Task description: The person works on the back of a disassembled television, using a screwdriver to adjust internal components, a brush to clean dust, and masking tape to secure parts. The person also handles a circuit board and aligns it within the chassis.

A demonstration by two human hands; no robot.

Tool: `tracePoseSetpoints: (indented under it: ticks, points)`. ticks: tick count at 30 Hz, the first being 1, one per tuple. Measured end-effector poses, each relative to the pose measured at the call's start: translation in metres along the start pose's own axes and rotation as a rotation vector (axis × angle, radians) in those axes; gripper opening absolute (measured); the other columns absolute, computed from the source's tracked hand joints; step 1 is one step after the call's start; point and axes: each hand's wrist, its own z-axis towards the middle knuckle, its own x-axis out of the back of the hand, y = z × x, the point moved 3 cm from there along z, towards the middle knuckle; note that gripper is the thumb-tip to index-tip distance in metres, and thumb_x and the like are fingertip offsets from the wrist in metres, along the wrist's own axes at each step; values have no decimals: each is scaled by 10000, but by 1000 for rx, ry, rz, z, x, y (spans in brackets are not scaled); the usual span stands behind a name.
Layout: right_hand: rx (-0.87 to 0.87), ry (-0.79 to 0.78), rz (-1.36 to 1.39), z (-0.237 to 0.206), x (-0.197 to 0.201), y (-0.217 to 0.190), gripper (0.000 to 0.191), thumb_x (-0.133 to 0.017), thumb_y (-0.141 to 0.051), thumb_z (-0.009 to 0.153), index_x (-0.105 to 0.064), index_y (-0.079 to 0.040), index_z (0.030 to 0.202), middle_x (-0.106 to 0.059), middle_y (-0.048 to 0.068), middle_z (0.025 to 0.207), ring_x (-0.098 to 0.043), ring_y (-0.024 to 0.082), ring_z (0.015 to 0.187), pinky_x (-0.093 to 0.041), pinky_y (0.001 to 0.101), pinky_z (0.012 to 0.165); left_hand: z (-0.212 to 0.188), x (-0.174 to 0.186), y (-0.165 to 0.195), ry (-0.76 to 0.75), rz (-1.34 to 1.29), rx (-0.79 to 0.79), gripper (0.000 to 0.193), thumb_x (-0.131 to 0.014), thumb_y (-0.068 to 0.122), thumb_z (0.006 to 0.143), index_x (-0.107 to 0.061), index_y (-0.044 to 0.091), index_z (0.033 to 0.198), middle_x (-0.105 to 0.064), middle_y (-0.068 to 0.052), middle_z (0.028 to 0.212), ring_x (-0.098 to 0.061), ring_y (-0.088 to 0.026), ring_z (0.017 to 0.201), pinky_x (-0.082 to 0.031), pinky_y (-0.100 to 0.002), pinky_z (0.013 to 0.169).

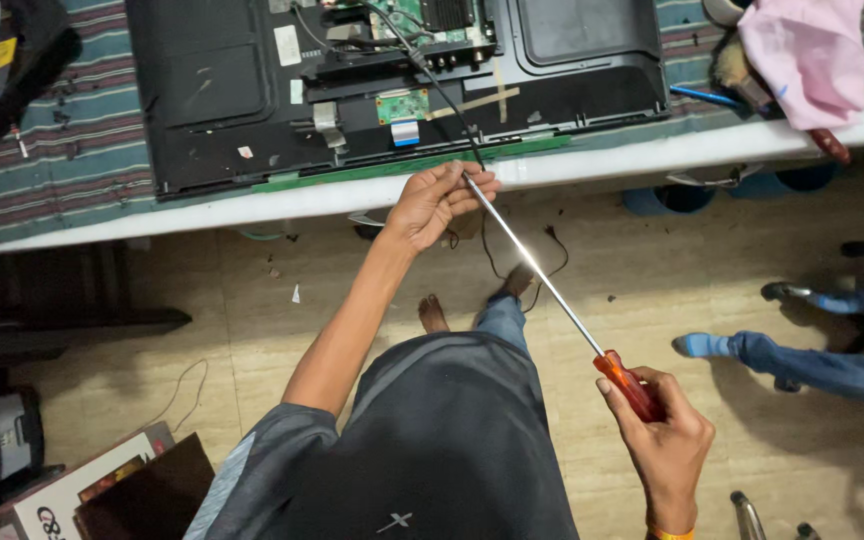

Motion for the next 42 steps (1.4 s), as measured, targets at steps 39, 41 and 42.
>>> tracePoseSetpoints:
  ticks: [39, 41, 42]
  points:
    - [-342, -84, 698, -45, -109, 79, 388, -727, -122, 926, -680, -23, 1298, -724, 9, 944, -564, 23, 687, -442, 186, 565, 34, -5, -84, 126, 436, -129, 500, -529, 191, 1059, -404, 18, 1510, -742, -169, 1053, -771, -221, 857, -638, -325, 747]
    - [-353, -88, 683, -44, -111, 82, 389, -733, -120, 927, -688, -23, 1301, -712, 9, 901, -531, 26, 648, -421, 191, 548, 31, -5, -78, 139, 433, -116, 626, -506, 177, 1056, -236, 73, 1611, -742, -195, 1002, -774, -239, 805, -639, -337, 703]
    - [-345, -86, 680, -43, -112, 84, 388, -737, -118, 930, -690, -20, 1302, -702, 6, 900, -531, 24, 658, -420, 191, 555, 29, -7, -78, 163, 440, -110, 678, -508, 169, 1058, -162, 91, 1636, -743, -213, 973, -770, -249, 773, -637, -344, 671]
